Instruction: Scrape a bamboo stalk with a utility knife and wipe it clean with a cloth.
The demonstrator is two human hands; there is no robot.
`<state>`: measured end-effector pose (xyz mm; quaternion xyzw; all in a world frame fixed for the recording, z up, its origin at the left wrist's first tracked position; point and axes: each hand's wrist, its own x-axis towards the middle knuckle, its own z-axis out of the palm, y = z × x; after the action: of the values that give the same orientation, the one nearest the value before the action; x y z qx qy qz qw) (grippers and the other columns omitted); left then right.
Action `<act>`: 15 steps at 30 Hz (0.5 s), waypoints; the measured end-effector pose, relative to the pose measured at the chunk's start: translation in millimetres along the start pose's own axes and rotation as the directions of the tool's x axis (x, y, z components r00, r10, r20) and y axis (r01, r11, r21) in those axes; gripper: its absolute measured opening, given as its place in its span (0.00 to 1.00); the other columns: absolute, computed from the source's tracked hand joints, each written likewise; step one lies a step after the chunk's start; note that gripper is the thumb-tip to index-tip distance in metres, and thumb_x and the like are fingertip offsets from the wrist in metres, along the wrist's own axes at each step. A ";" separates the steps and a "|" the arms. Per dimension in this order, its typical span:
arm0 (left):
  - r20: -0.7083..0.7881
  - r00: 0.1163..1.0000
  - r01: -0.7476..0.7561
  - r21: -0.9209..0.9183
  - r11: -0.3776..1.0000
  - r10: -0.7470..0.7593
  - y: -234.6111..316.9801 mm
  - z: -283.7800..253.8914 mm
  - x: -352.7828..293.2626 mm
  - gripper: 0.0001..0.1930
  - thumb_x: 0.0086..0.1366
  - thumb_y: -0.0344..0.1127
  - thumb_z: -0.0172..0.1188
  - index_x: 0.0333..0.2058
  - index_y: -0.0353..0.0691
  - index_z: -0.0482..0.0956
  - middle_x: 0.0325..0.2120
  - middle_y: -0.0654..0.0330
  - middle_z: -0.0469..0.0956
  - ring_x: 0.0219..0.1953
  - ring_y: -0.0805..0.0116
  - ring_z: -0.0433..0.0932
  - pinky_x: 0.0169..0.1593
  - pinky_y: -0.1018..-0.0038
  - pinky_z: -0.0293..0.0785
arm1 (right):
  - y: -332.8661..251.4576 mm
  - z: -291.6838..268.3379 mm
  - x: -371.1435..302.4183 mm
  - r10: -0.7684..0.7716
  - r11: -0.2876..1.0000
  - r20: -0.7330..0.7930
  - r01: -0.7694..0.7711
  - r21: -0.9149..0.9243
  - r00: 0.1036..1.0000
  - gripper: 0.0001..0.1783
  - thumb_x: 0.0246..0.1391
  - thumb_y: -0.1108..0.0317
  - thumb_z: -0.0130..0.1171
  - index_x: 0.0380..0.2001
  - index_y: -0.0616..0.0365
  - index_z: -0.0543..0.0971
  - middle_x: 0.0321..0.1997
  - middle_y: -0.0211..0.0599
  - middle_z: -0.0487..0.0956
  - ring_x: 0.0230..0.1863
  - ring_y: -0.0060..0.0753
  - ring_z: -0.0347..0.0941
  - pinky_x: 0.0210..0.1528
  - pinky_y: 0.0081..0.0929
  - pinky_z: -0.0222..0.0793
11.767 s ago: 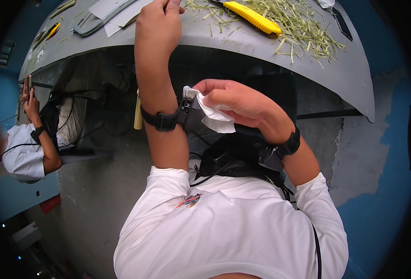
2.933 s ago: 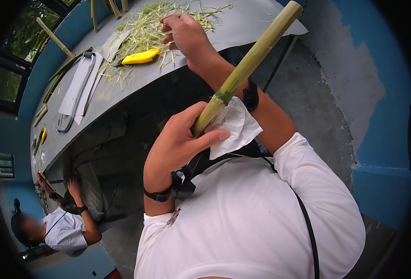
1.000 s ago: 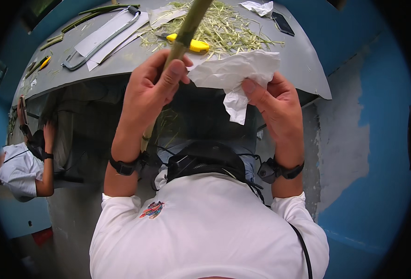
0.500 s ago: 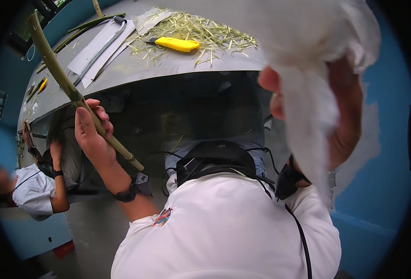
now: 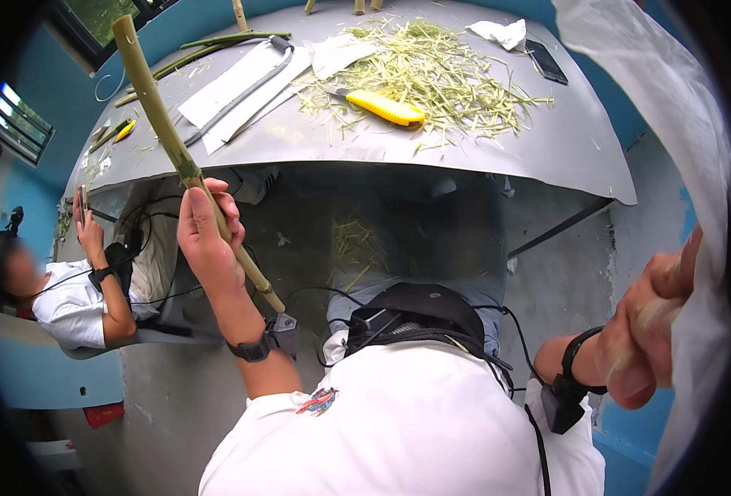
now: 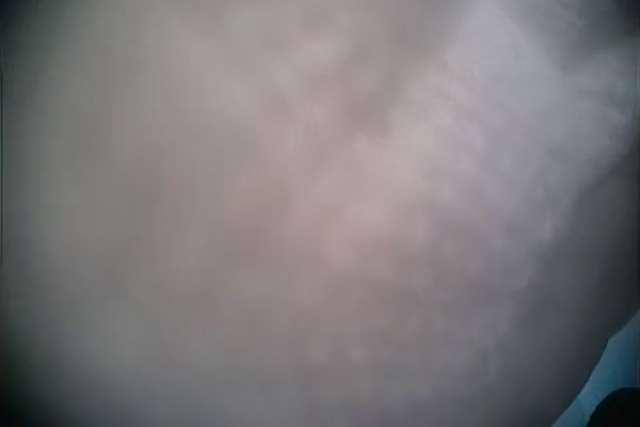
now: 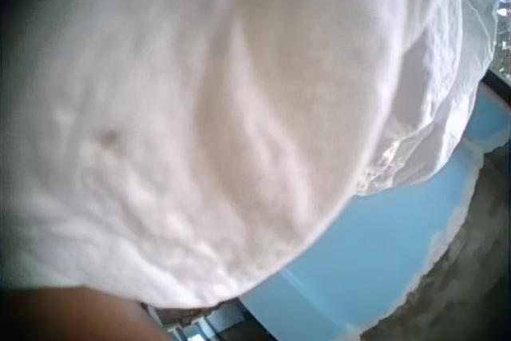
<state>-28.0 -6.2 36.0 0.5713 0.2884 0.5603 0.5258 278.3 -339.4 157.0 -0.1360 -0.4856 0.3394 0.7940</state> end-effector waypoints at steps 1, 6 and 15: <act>-0.004 1.000 0.004 -0.002 1.000 -0.004 -0.2 0.2 -0.8 0.23 0.90 0.55 0.54 0.51 0.38 0.82 0.31 0.66 0.76 0.27 0.85 0.68 0.25 0.84 0.57 | -2.1 -0.3 -0.3 -0.002 1.000 -0.001 0.002 0.004 1.000 0.35 0.77 0.70 0.64 0.81 0.64 0.68 0.67 0.58 0.85 0.54 0.47 0.91 0.56 0.49 0.90; -0.005 1.000 0.019 0.011 1.000 -0.019 1.9 3.4 -0.4 0.23 0.90 0.55 0.54 0.51 0.38 0.81 0.31 0.66 0.76 0.27 0.85 0.68 0.25 0.84 0.57 | -4.4 -2.8 -1.8 -0.022 1.000 -0.022 0.022 0.015 1.000 0.34 0.77 0.70 0.64 0.81 0.64 0.68 0.67 0.58 0.85 0.54 0.47 0.91 0.56 0.49 0.90; -0.043 0.999 0.014 0.032 0.999 -0.012 8.2 11.8 7.4 0.22 0.90 0.55 0.54 0.50 0.39 0.81 0.31 0.67 0.76 0.26 0.85 0.68 0.25 0.84 0.57 | 12.7 -0.1 20.1 0.061 0.998 -0.053 -0.062 -0.011 0.997 0.34 0.77 0.70 0.64 0.81 0.64 0.69 0.67 0.58 0.85 0.54 0.46 0.91 0.56 0.48 0.90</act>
<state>-17.5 -4.9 48.2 0.5657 0.3123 0.5642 0.5139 279.2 -316.6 163.7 -0.1647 -0.4625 0.3569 0.7948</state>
